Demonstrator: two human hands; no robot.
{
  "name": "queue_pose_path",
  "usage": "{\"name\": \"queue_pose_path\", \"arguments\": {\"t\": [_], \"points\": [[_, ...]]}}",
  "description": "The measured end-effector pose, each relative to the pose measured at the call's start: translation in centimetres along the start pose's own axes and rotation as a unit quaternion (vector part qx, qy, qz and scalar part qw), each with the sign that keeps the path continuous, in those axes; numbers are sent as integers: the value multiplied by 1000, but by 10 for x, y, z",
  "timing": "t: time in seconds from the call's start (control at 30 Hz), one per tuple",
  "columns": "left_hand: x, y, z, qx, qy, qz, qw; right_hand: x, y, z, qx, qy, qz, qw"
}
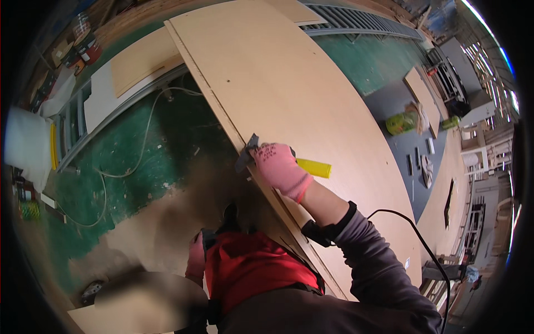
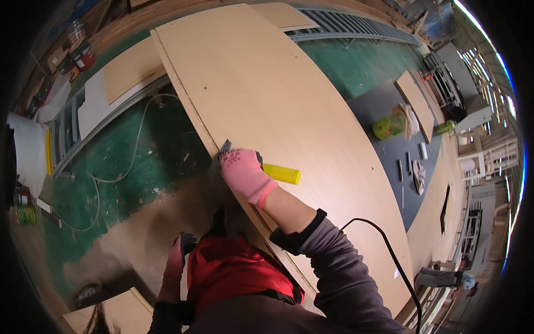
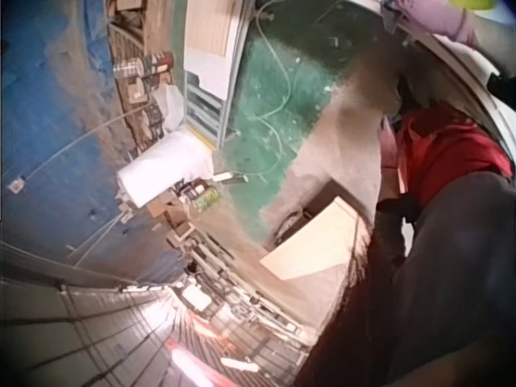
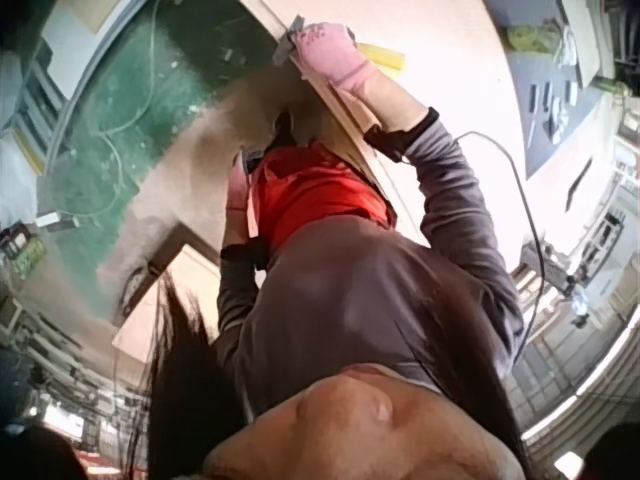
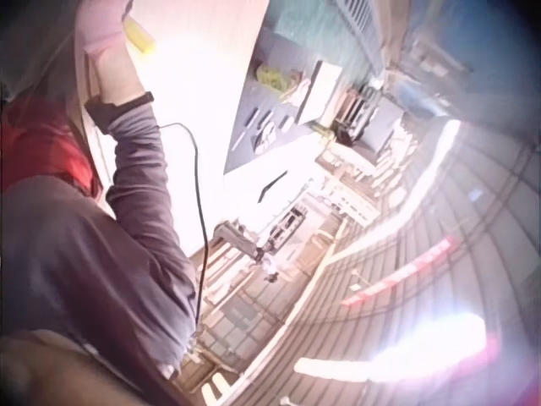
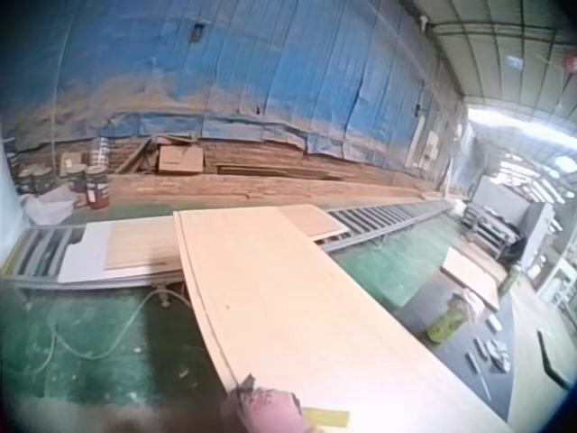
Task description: Cleaning wooden furniture panels by wiping with a cloth and cleaning fluid, blowing off dust with an air nozzle, and scraping edges with a hand scraper.
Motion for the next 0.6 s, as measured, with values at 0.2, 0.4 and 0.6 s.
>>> {"name": "queue_pose_path", "arguments": {"t": [0.2, 0.4, 0.6], "points": [[-1, 50, -12, -39, 59, 63, 996, -45, 6, -111, 15, 44, -14, 999], [8, 73, -59, 26, 29, -13, 999, -50, 22, -104, 7, 167, -135, 977], [156, 141, -86, 70, -94, -8, 993, 48, 134, 104, 214, 149, -204, 944]]}}
Point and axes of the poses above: each hand's wrist, its own z-axis away from the middle knuckle, its own x-axis out of the palm, y = z × x, the point moved 4 cm from there along -z, towards the middle knuckle, and after that the axes turned 10 degrees about z, right-handed, at the moved point
